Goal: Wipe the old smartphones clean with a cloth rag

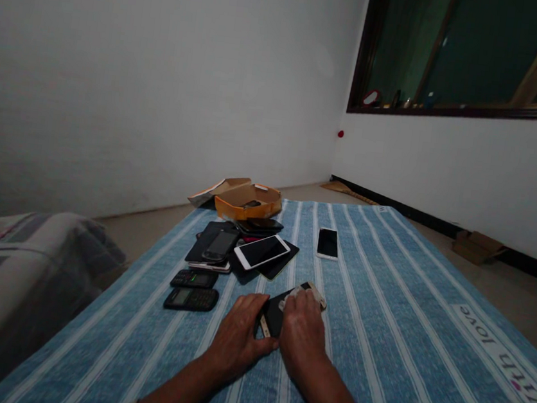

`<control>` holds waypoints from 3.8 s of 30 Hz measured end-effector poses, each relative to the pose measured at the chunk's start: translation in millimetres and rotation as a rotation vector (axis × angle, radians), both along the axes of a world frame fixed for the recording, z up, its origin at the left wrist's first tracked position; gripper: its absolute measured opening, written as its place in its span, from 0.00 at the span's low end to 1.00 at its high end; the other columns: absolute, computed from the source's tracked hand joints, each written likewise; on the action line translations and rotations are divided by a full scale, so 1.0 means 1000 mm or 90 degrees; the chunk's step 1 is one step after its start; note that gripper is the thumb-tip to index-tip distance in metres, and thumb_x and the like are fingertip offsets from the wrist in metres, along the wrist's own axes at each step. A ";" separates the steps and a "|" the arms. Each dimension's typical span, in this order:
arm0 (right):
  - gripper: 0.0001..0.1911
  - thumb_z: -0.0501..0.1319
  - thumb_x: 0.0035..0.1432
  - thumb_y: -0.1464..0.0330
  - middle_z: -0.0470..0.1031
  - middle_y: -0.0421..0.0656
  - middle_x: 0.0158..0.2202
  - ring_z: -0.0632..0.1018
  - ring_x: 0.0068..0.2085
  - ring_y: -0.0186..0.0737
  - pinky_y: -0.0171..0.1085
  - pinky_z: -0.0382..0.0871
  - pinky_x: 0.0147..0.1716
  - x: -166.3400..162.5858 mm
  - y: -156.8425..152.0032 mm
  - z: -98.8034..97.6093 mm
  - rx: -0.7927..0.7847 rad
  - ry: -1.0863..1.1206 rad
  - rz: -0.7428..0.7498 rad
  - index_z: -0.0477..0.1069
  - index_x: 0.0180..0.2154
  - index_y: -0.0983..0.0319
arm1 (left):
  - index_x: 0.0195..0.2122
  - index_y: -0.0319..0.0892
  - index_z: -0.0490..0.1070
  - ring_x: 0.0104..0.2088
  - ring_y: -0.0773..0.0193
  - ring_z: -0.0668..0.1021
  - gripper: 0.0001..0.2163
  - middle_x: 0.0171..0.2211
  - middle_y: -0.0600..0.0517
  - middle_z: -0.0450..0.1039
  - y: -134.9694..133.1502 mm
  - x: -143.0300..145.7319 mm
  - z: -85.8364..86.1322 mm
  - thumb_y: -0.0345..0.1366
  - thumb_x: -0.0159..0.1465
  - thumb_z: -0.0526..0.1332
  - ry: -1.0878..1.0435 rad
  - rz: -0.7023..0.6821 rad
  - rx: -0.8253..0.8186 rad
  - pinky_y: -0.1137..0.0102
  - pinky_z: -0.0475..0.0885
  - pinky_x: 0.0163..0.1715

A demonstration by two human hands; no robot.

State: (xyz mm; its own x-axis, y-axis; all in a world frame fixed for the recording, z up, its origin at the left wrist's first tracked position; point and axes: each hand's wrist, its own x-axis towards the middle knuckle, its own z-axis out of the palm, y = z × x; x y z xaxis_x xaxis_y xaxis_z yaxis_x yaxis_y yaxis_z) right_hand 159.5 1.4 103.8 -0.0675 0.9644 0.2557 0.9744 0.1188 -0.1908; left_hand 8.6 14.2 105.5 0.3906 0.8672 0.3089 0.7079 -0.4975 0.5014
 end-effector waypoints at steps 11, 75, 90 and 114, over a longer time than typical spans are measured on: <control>0.16 0.52 0.66 0.75 0.73 0.52 0.51 0.71 0.54 0.45 0.42 0.61 0.57 0.000 -0.001 0.011 -0.058 0.111 0.234 0.76 0.47 0.65 | 0.43 0.42 0.69 0.42 0.51 0.73 0.14 0.41 0.47 0.74 -0.001 0.002 -0.001 0.36 0.55 0.64 -0.006 0.005 0.020 0.56 0.71 0.44; 0.11 0.57 0.61 0.79 0.77 0.48 0.43 0.73 0.44 0.46 0.39 0.66 0.44 -0.029 -0.006 0.010 -0.012 0.061 0.091 0.77 0.38 0.63 | 0.45 0.42 0.68 0.43 0.52 0.71 0.14 0.43 0.46 0.72 -0.004 0.000 -0.009 0.28 0.57 0.58 -0.028 -0.023 0.004 0.57 0.69 0.46; 0.17 0.51 0.60 0.80 0.75 0.49 0.47 0.76 0.49 0.42 0.36 0.68 0.50 -0.015 -0.010 0.010 -0.048 0.251 0.238 0.76 0.42 0.63 | 0.45 0.40 0.66 0.43 0.51 0.71 0.16 0.42 0.45 0.72 -0.001 -0.003 0.000 0.31 0.55 0.61 -0.084 -0.060 -0.044 0.55 0.69 0.46; 0.17 0.55 0.60 0.80 0.77 0.48 0.49 0.75 0.51 0.43 0.41 0.68 0.52 -0.016 0.005 -0.006 0.090 0.249 0.336 0.75 0.47 0.61 | 0.60 0.36 0.60 0.56 0.46 0.70 0.34 0.56 0.39 0.68 0.013 -0.010 -0.018 0.29 0.49 0.60 -0.135 -0.053 -0.059 0.49 0.66 0.58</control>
State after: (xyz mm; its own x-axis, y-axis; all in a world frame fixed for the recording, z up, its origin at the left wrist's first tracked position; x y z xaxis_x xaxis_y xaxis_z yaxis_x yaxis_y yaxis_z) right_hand 143.3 6.9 98.1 -0.3976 0.7828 0.4786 0.6414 0.6101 -0.4651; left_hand -1.4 26.9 87.1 0.3973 0.8631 0.3117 0.5402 -0.4945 0.6809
